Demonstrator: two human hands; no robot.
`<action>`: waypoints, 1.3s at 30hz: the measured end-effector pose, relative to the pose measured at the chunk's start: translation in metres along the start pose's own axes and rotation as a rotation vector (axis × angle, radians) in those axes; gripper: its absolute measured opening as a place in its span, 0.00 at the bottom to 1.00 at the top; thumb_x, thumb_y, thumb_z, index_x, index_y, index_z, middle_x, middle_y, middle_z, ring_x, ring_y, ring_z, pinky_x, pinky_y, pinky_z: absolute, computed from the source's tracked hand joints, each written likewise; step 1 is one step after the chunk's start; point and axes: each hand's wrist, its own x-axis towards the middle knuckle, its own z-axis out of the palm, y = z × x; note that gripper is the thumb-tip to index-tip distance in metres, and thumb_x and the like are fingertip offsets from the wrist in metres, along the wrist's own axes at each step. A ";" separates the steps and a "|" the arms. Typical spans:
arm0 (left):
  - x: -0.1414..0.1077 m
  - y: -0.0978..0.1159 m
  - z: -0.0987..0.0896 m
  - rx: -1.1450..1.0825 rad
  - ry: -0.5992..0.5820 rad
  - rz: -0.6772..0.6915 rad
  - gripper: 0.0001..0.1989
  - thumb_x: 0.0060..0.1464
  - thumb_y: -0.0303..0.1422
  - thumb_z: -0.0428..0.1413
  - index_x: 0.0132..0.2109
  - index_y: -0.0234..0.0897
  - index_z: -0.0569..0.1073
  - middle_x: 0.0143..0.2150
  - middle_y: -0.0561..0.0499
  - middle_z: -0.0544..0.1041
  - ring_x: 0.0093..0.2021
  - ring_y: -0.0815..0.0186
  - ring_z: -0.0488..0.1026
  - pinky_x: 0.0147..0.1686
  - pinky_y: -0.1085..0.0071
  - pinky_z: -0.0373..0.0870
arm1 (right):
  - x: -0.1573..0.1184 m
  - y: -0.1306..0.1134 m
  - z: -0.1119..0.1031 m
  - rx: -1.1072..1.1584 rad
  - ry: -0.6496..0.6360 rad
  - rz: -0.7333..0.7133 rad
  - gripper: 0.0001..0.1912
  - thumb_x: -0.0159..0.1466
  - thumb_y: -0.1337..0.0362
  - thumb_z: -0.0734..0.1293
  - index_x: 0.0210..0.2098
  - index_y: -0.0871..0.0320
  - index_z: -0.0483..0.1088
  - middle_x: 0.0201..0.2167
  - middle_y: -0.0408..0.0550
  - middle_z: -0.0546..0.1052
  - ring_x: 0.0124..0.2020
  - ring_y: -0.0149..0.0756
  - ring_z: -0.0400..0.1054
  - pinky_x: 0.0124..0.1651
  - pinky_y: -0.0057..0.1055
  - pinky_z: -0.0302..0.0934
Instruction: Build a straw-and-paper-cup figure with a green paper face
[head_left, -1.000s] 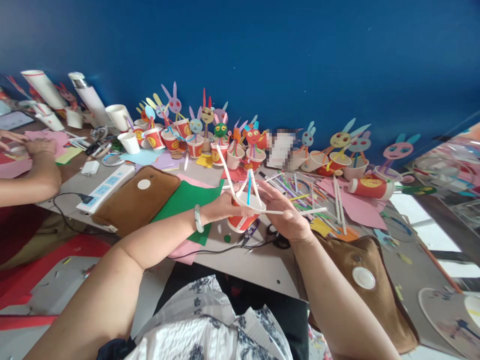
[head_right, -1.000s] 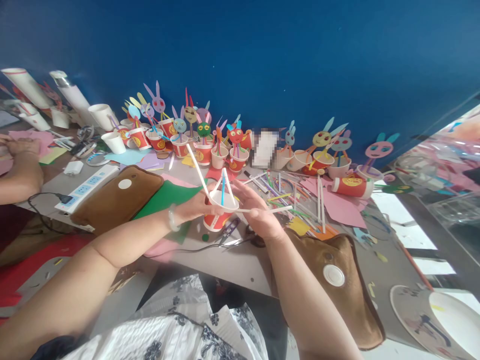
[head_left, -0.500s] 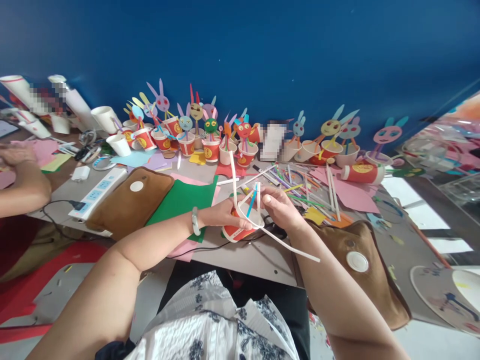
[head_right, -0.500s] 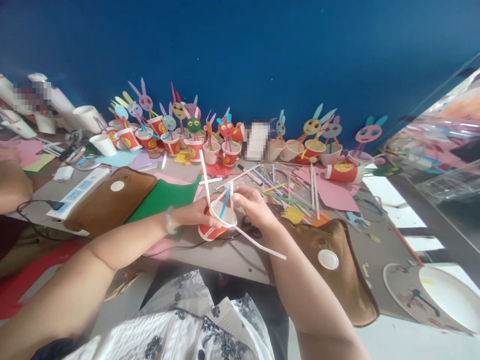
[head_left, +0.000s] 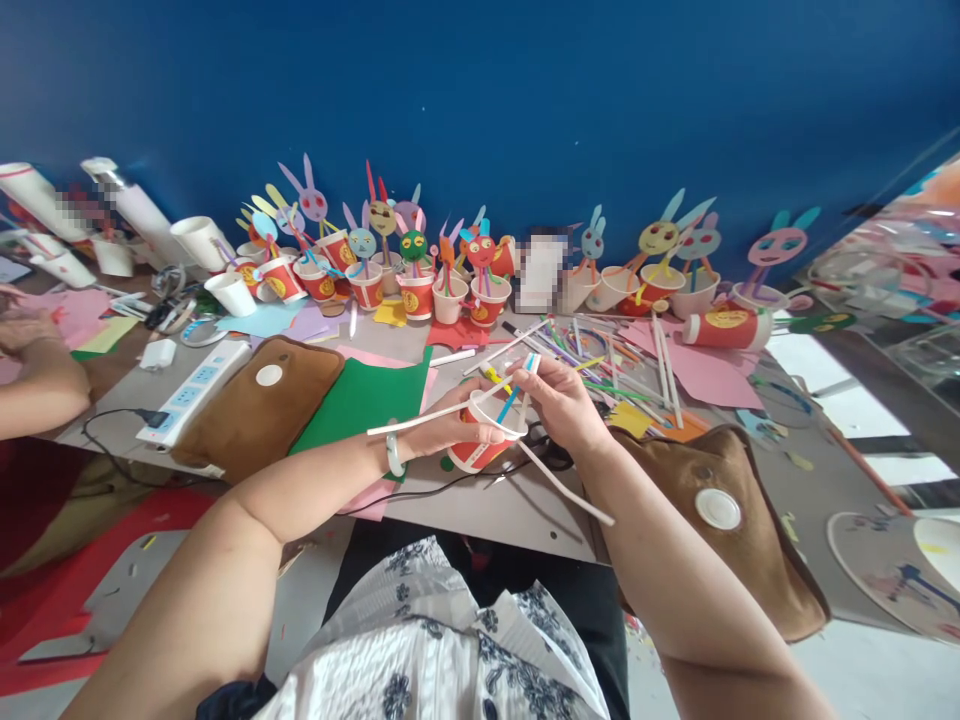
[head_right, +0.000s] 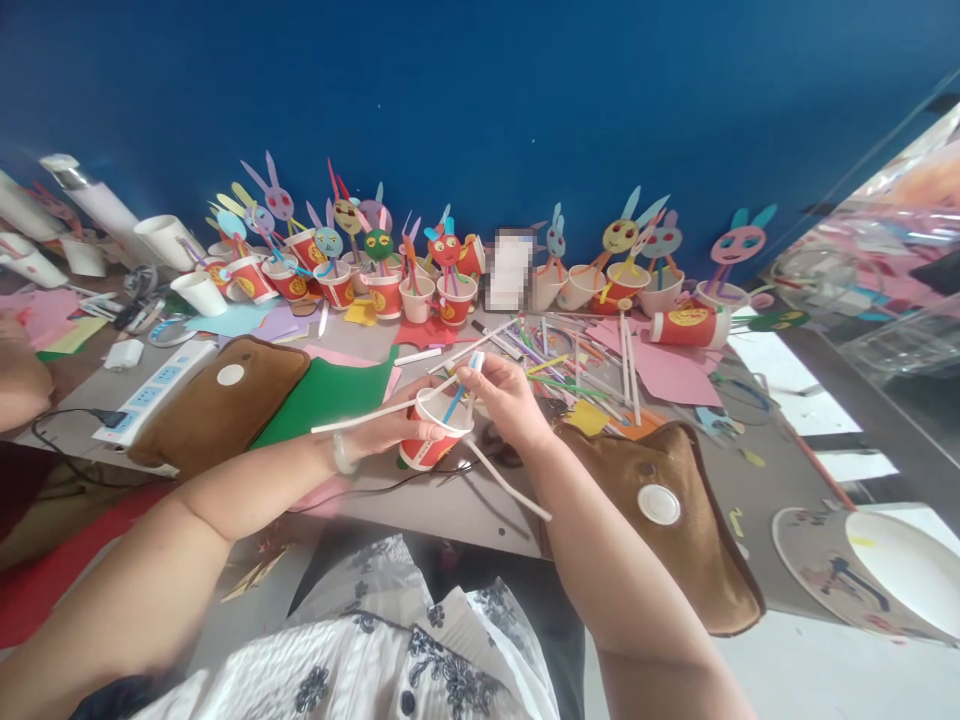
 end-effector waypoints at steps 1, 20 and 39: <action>0.000 0.000 0.001 -0.034 0.005 -0.005 0.29 0.40 0.36 0.72 0.49 0.37 0.72 0.44 0.49 0.77 0.43 0.62 0.75 0.44 0.67 0.70 | 0.001 0.002 -0.001 -0.002 0.014 -0.009 0.21 0.58 0.43 0.74 0.39 0.53 0.78 0.34 0.46 0.81 0.37 0.43 0.76 0.42 0.40 0.71; 0.018 0.006 -0.008 -0.346 0.204 0.075 0.23 0.52 0.52 0.62 0.40 0.35 0.73 0.34 0.49 0.79 0.33 0.65 0.77 0.38 0.68 0.73 | 0.006 0.013 -0.004 -0.152 0.053 -0.046 0.21 0.64 0.45 0.69 0.43 0.55 0.78 0.32 0.46 0.79 0.33 0.36 0.72 0.41 0.36 0.70; 0.007 -0.005 -0.008 0.342 0.176 0.214 0.16 0.64 0.47 0.53 0.39 0.38 0.69 0.38 0.51 0.71 0.42 0.63 0.68 0.47 0.66 0.66 | -0.003 0.008 0.009 -0.112 0.148 -0.172 0.19 0.56 0.48 0.77 0.39 0.54 0.78 0.35 0.48 0.81 0.34 0.40 0.75 0.40 0.37 0.71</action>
